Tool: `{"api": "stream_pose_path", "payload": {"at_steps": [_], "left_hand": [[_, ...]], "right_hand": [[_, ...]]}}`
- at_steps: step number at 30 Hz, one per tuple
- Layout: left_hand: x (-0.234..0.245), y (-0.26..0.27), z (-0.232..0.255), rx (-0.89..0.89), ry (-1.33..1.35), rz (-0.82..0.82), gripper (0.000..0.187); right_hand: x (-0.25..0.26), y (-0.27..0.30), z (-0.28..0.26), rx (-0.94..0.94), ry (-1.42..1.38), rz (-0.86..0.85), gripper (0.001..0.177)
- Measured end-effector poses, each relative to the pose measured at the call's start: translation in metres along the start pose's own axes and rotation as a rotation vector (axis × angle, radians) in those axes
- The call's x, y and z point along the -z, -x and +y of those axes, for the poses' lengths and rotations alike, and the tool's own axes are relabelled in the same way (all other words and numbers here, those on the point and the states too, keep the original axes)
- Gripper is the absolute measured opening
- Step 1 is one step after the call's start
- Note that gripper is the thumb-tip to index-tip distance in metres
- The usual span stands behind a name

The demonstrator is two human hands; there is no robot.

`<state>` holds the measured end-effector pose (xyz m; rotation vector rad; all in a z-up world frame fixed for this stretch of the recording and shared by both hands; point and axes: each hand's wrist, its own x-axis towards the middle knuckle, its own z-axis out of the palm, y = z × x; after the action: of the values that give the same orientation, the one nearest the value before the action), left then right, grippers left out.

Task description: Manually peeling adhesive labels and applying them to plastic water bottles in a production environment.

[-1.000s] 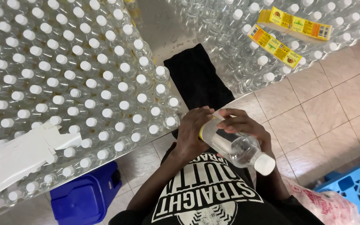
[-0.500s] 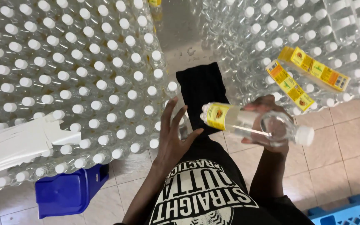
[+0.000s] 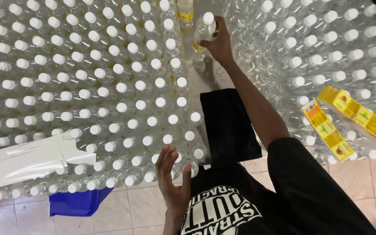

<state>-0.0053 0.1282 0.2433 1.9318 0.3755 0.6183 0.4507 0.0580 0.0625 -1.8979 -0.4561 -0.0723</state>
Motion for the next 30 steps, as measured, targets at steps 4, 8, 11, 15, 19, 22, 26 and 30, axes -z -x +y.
{"api": "stream_pose_path", "payload": {"at_steps": [4, 8, 11, 15, 19, 22, 26, 30], "left_hand": [[0.007, 0.006, -0.007, 0.158, 0.072, 0.086, 0.048], [0.014, 0.002, -0.003, 0.254, 0.115, 0.151, 0.039], [0.012, -0.001, 0.0, 0.238, 0.132, 0.14, 0.038], [0.007, -0.006, -0.001, 0.182, 0.153, 0.065, 0.037], [0.009, -0.007, 0.002, 0.144, 0.183, -0.004, 0.039], [0.015, -0.009, 0.005, 0.099, 0.168, -0.011, 0.04], [0.03, 0.0, -0.001, 0.018, 0.209, 0.073, 0.038], [0.044, 0.001, -0.003, 0.004, 0.246, 0.073, 0.034]], "right_hand": [[-0.052, -0.037, 0.049, -0.007, 0.063, 0.042, 0.086], [-0.085, -0.057, 0.075, -0.09, 0.095, 0.1, 0.096], [-0.1, -0.065, 0.082, -0.034, 0.115, 0.125, 0.098], [-0.106, -0.069, 0.093, 0.201, 0.013, 0.167, 0.122], [-0.066, -0.045, 0.044, 0.079, 0.117, 0.125, 0.118], [-0.019, -0.017, 0.034, 0.175, 0.31, 0.17, 0.089], [0.067, 0.017, 0.038, 0.104, 0.714, 0.539, 0.097], [0.111, 0.032, 0.049, -0.086, 0.797, 0.373, 0.087]]}}
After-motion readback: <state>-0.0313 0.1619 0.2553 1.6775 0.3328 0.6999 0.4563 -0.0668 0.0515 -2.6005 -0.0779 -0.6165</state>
